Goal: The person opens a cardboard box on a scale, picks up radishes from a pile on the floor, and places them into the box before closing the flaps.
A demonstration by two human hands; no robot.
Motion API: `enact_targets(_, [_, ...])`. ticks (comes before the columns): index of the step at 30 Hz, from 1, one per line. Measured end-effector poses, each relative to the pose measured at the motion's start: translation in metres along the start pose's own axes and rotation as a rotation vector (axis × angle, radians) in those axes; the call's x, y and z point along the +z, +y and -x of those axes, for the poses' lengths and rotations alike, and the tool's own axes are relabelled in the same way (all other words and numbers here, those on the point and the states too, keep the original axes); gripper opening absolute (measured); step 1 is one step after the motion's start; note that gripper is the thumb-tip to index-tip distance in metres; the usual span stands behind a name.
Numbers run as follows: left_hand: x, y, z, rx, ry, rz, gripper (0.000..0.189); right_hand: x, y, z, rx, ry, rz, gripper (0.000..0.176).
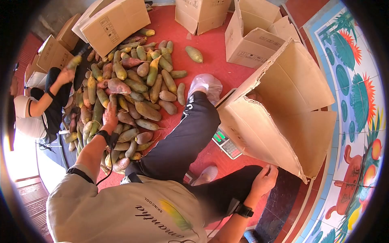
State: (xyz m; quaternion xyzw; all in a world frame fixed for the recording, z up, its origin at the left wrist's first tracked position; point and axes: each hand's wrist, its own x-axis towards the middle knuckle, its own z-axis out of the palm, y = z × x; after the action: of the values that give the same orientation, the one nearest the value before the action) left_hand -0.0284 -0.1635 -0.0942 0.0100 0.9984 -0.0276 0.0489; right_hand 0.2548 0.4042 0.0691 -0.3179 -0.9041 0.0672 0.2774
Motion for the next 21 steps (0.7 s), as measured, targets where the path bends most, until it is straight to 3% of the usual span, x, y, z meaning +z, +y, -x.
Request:
enact_targets(1, [-0.001, -0.001, -0.001, -0.032, 0.067, -0.002, 0.051, 0.000, 0.000, 0.000, -0.007, 0.000, 0.002, 0.013])
enact_targets(3, [-0.005, -0.004, -0.003, -0.036, 0.008, -0.046, 0.046, 0.001, 0.000, 0.000, -0.010, 0.001, 0.000, 0.013])
enact_targets(5, [-0.007, -0.007, -0.007, -0.026, -0.269, -0.142, 0.041, 0.002, -0.001, -0.001, -0.013, 0.003, -0.001, 0.013])
enact_targets(8, [-0.002, -0.006, -0.005, -0.149, -0.162, -0.106, 0.036, 0.000, -0.003, -0.001, -0.004, -0.015, 0.001, 0.014])
enact_targets(12, [-0.011, -0.008, -0.003, -0.168, -0.100, 0.014, 0.030, -0.001, -0.006, -0.001, -0.002, -0.007, 0.001, 0.014])
enact_targets(15, [0.002, -0.023, -0.011, -0.171, -0.114, 0.018, 0.026, 0.000, -0.004, -0.001, -0.011, -0.001, 0.000, 0.015])
enact_targets(17, [0.005, -0.028, -0.016, -0.365, -0.228, 0.088, 0.026, 0.000, -0.003, -0.001, -0.024, 0.006, -0.004, 0.015])
enact_targets(21, [0.003, -0.031, -0.014, -0.409, -0.330, 0.093, 0.026, -0.001, -0.006, -0.002, -0.007, -0.007, 0.000, 0.015])
